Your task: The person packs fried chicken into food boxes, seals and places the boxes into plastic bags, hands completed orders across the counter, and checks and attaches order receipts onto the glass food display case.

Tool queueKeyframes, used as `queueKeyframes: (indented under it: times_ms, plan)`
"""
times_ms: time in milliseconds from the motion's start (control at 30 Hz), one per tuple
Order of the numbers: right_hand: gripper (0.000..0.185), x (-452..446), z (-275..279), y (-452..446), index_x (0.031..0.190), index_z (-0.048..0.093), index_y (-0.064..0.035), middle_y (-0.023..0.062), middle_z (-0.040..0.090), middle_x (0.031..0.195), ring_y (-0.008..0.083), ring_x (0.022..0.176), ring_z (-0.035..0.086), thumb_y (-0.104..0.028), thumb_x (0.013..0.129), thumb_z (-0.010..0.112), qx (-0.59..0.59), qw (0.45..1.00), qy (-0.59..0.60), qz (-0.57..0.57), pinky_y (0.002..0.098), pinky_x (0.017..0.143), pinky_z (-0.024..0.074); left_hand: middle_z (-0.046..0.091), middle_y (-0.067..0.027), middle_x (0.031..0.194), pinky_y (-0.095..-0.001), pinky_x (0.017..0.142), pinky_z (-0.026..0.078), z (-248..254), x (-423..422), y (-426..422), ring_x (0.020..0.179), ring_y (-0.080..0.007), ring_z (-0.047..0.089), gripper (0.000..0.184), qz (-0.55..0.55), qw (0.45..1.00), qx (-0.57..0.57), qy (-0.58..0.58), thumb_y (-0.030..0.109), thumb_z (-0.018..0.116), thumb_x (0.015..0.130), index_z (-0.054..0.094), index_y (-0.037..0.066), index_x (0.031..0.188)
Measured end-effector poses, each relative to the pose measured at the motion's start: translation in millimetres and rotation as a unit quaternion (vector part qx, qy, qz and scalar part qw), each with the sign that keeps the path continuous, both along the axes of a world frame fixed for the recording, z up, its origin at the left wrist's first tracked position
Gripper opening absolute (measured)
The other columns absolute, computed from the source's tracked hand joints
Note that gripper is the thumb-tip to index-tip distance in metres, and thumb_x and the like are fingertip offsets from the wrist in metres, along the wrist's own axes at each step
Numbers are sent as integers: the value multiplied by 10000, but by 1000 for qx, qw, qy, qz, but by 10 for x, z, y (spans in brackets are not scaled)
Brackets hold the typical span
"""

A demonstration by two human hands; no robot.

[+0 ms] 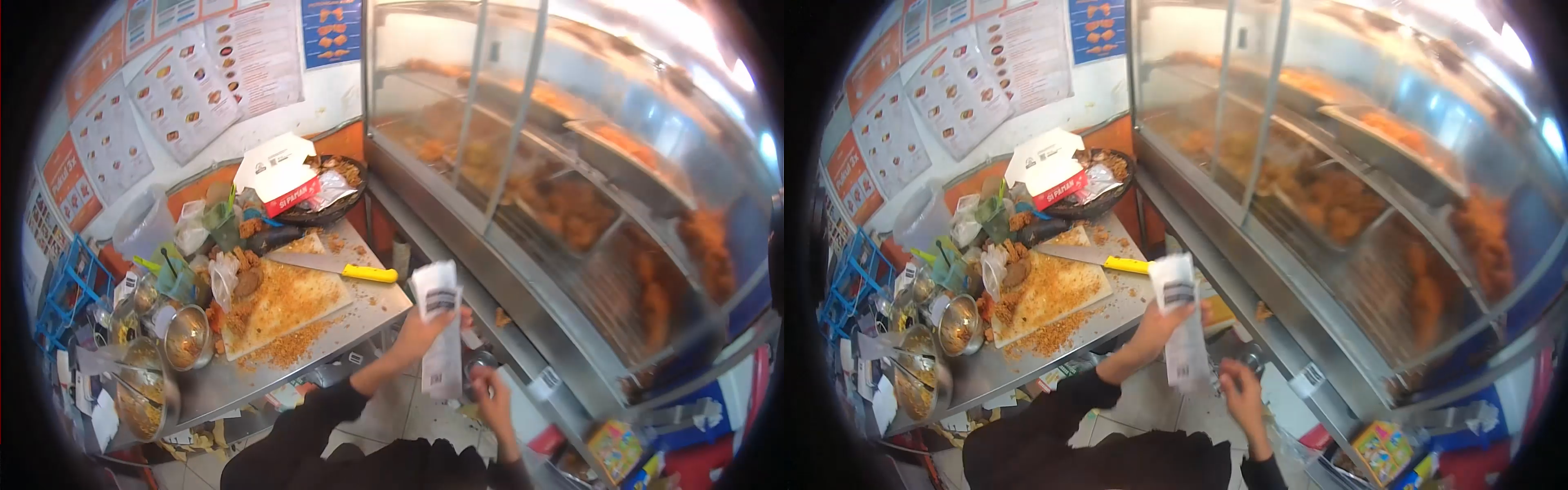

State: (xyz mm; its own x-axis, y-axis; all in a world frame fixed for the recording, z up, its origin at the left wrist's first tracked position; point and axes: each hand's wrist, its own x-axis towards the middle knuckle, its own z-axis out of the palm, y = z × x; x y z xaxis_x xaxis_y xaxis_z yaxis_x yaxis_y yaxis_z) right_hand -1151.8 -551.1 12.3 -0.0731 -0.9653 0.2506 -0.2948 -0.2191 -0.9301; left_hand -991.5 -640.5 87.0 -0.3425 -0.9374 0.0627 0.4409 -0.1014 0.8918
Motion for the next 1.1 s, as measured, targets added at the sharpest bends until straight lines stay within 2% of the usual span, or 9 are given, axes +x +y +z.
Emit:
queueKeyframes:
  times_ms: [133, 167, 267, 333, 600, 733, 967, 1067, 1100]
  plan:
    - [329, -46, 1585, -266, 962, 466, -5, 78, 497, 866, 137, 749, 478, -146, 683, 569, -198, 978, -49, -49, 257, 678, 383, 545, -83, 858, -248, 667, 434, 1112, -452, -53, 753, -133, 535, 252, -57, 992, -114, 23, 44, 534, 706, 460, -10, 941]
    - [310, -50, 1868, -361, 944, 469, 4, 69, 505, 819, 127, 713, 482, -133, 686, 571, -277, 955, 46, -94, 246, 663, 385, 545, -70, 837, -239, 646, 432, 1240, -522, -83, 735, -121, 532, 252, -47, 986, -163, -1, 41, 545, 694, 469, -7, 930]
    - [258, -40, 2360, -590, 918, 477, 0, 52, 511, 760, 100, 683, 478, -90, 693, 567, -310, 940, 27, -139, 222, 645, 386, 541, -37, 780, -215, 592, 426, 1609, -592, -179, 680, -88, 521, 248, -41, 980, -192, 12, 35, 566, 668, 490, 4, 902]
    - [209, -32, 2537, -731, 895, 487, -8, 39, 510, 712, 75, 666, 472, -40, 700, 555, -292, 951, -70, -74, 200, 627, 385, 544, -29, 757, -203, 558, 418, 1745, -573, -328, 657, -74, 509, 214, -26, 974, -224, 13, 75, 582, 669, 507, 6, 856]
    - [241, -136, 2844, -1533, 938, 428, -14, 32, 512, 691, 60, 666, 475, 3, 717, 521, -296, 952, -76, -13, 178, 596, 380, 537, -38, 760, -206, 575, 428, 1953, -554, -1207, 679, -76, 515, 180, -49, 966, -203, 151, 97, 526, 730, 485, -4, 873]
    - [130, -159, 2991, -1950, 867, 507, 15, 61, 506, 821, 84, 782, 475, 0, 740, 487, -334, 940, 57, -27, 188, 678, 375, 531, -48, 771, -201, 575, 427, 2048, -570, -1670, 691, -79, 516, 193, -64, 957, -239, 151, 96, 525, 732, 475, -7, 887]
    - [297, -81, 3415, -2203, 984, 514, -14, 20, 530, 827, 82, 770, 484, 28, 690, 513, -250, 965, -80, -20, 188, 670, 378, 521, -53, 798, -203, 582, 429, 2272, -648, -2091, 692, -90, 513, 193, -106, 928, -242, 263, 90, 517, 735, 461, -2, 895]
    - [319, -50, 3844, -2278, 961, 537, -27, 17, 534, 841, 76, 775, 485, -13, 642, 554, -332, 926, 108, -147, 181, 651, 380, 523, -78, 811, -226, 606, 431, 2375, -689, -2352, 693, -120, 515, 197, -137, 924, -183, 306, 124, 455, 766, 451, 3, 921]
    - [333, -2, 4033, -2325, 963, 539, -36, 18, 537, 814, 72, 759, 483, -46, 631, 558, -355, 921, 96, -128, 183, 638, 379, 523, -94, 816, -241, 611, 434, 2466, -658, -2397, 695, -136, 518, 215, -157, 906, -164, 358, 153, 416, 778, 444, 4, 930]
